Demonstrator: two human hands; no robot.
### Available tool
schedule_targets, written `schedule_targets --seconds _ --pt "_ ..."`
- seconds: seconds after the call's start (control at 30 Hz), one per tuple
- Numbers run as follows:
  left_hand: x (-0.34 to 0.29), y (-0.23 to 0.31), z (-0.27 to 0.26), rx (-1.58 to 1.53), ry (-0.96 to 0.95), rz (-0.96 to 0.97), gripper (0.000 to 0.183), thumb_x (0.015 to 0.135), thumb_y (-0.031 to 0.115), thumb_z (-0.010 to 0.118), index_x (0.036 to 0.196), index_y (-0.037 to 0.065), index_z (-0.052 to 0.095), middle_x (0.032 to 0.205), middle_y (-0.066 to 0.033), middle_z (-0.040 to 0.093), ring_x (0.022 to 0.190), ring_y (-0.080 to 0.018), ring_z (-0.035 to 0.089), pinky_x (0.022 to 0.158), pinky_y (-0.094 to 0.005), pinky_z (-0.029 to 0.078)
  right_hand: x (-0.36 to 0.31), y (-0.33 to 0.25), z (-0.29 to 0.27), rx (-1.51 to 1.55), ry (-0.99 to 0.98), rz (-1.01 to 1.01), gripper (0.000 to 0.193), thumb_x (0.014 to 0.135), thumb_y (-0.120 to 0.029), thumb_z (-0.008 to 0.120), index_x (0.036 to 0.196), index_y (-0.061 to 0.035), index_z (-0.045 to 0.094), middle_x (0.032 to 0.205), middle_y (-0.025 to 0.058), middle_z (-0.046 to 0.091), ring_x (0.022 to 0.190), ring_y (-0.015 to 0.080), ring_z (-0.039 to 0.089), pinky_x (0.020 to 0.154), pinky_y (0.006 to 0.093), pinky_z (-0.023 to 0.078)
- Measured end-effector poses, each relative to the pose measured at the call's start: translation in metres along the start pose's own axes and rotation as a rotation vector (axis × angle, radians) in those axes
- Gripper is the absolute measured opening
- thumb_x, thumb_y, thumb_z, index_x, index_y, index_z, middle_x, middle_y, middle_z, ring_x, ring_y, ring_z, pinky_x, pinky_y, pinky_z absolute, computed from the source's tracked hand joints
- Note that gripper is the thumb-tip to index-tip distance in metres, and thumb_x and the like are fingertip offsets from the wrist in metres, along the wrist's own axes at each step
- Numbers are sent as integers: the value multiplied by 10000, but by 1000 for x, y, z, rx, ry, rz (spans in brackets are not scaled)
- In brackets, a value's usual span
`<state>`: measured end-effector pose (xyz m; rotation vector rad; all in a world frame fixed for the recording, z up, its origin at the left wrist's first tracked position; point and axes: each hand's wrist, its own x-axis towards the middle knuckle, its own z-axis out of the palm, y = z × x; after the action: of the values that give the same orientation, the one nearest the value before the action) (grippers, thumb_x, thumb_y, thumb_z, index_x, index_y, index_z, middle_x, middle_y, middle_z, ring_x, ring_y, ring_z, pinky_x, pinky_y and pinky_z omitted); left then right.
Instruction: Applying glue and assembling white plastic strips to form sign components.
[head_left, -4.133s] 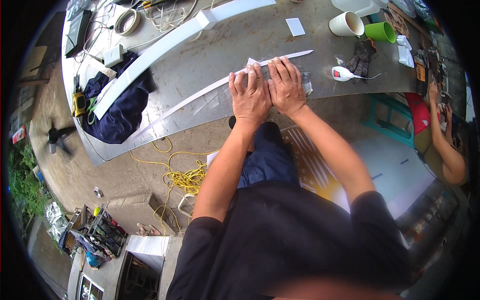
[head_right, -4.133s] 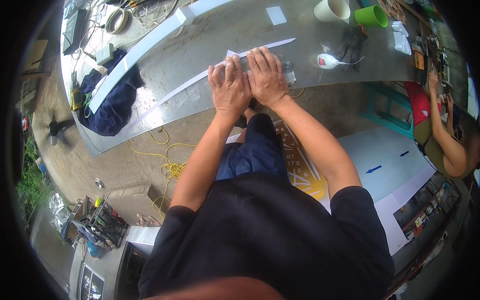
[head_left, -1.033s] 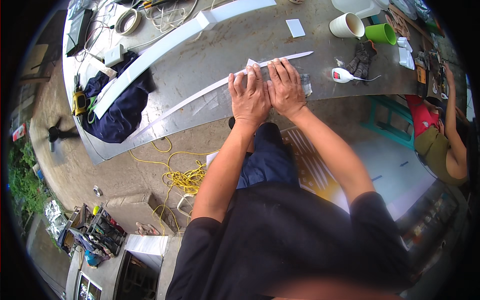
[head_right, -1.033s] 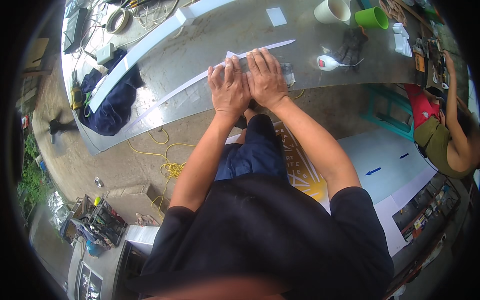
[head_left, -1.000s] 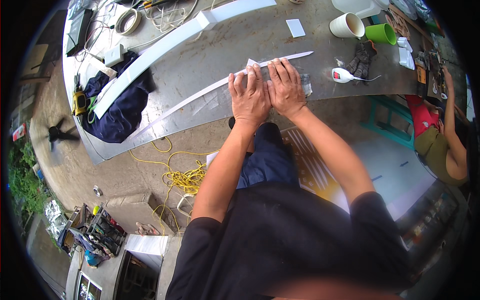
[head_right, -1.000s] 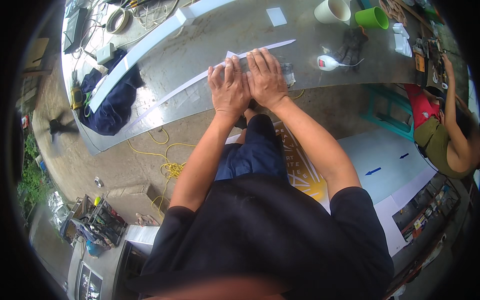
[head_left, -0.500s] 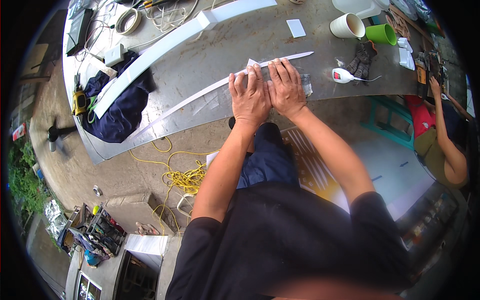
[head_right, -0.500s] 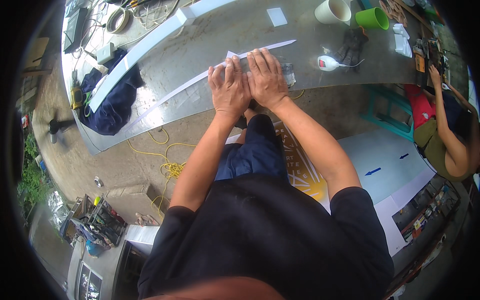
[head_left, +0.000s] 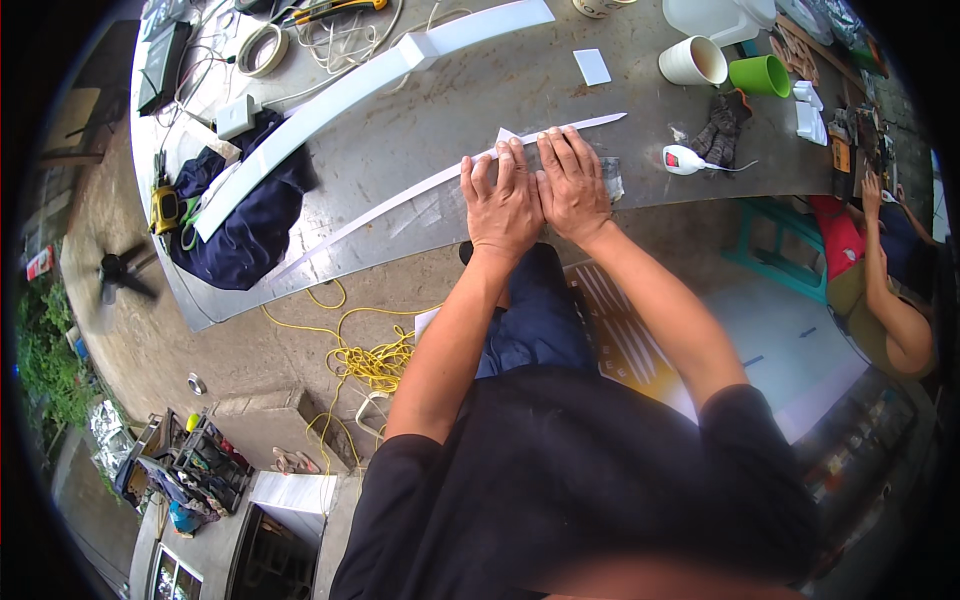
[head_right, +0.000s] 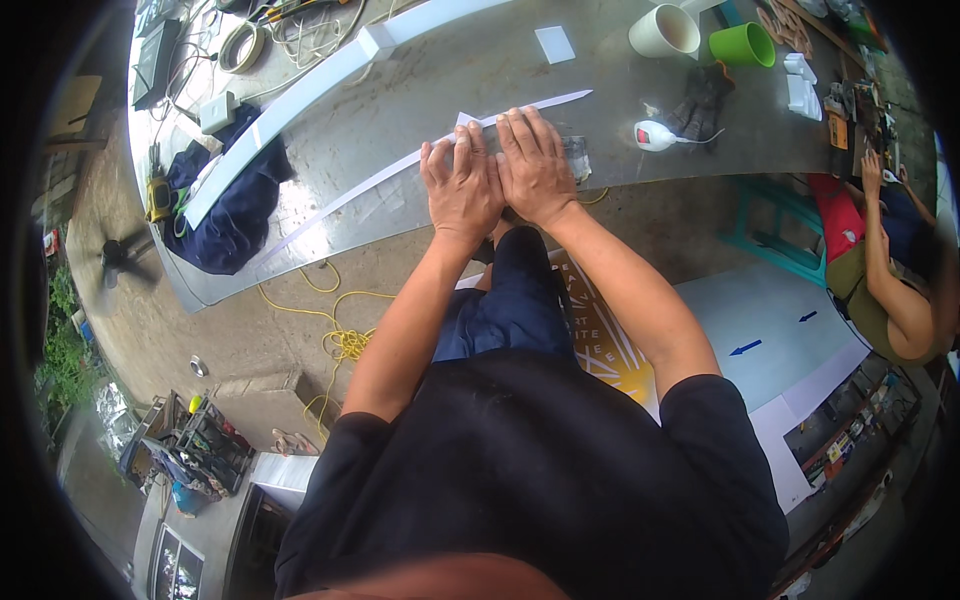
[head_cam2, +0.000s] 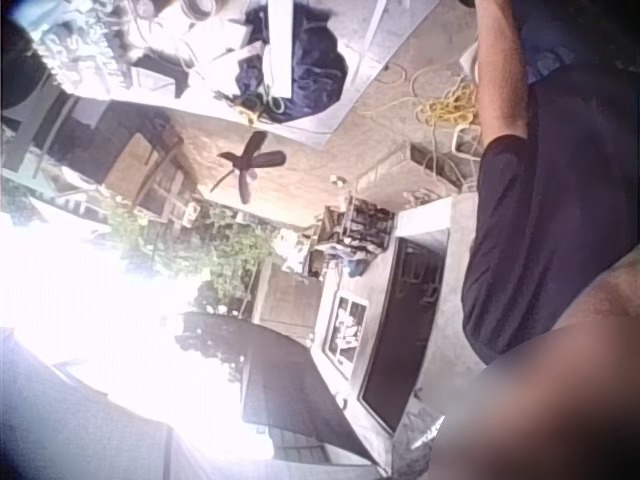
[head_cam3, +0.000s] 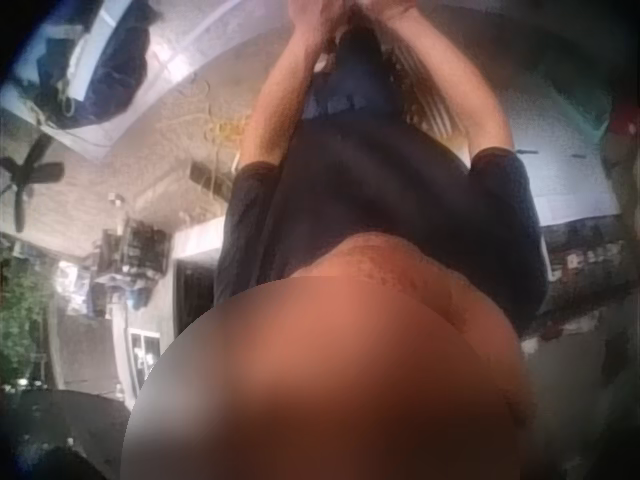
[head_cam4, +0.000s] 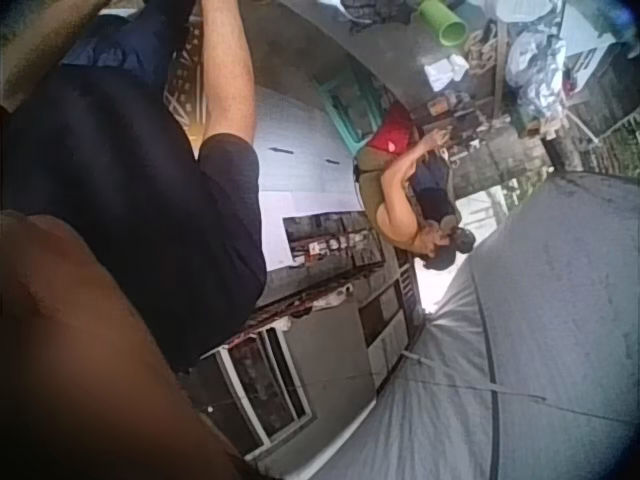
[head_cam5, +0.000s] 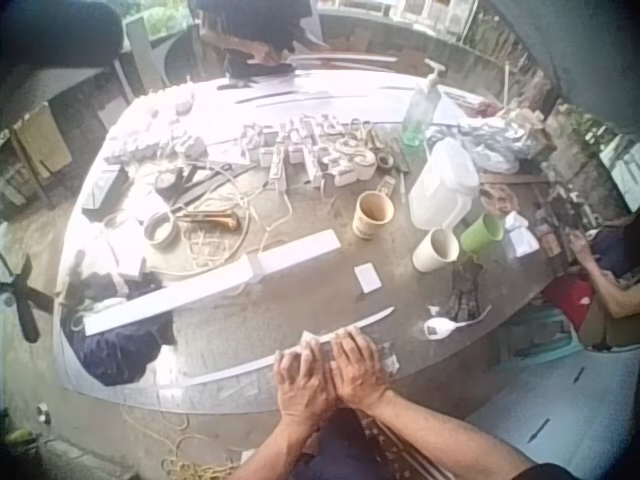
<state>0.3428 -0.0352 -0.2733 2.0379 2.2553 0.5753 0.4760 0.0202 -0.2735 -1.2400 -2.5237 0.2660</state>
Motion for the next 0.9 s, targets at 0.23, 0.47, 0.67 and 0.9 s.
schedule_targets --seconds 0.23,0.47,0.67,0.9 --pt "-1 -2 -1 22 -11 2 560 966 289 572 1446 2 556 1426 -129 526 1287 -335 433 1200 -574 280 1 -2 0 4 -14 -4 550 956 -230 598 1444 20 559 1506 204 509 1457 392 414 1198 516 336" --pt "1 0 -2 8 -18 16 564 971 290 563 1454 -1 544 1437 -138 525 1294 -346 434 1203 -576 276 -1 0 0 0 1 8 568 960 -237 599 1465 16 540 1516 206 500 1465 396 405 1206 518 328" --pt "9 -8 -22 -146 -26 2 530 943 231 619 1428 21 576 1409 -155 567 1272 -363 477 1181 -566 307 1 1 -9 21 -25 7 567 962 -241 612 1470 2 541 1512 194 510 1464 377 412 1202 512 334" --pt "29 -57 -54 -273 -16 3 378 846 94 762 1217 55 702 1172 -122 676 1082 -349 612 943 -445 504 27 6 -43 61 -133 -10 472 929 -225 697 1356 -33 637 1340 122 629 1321 304 546 1138 471 395"
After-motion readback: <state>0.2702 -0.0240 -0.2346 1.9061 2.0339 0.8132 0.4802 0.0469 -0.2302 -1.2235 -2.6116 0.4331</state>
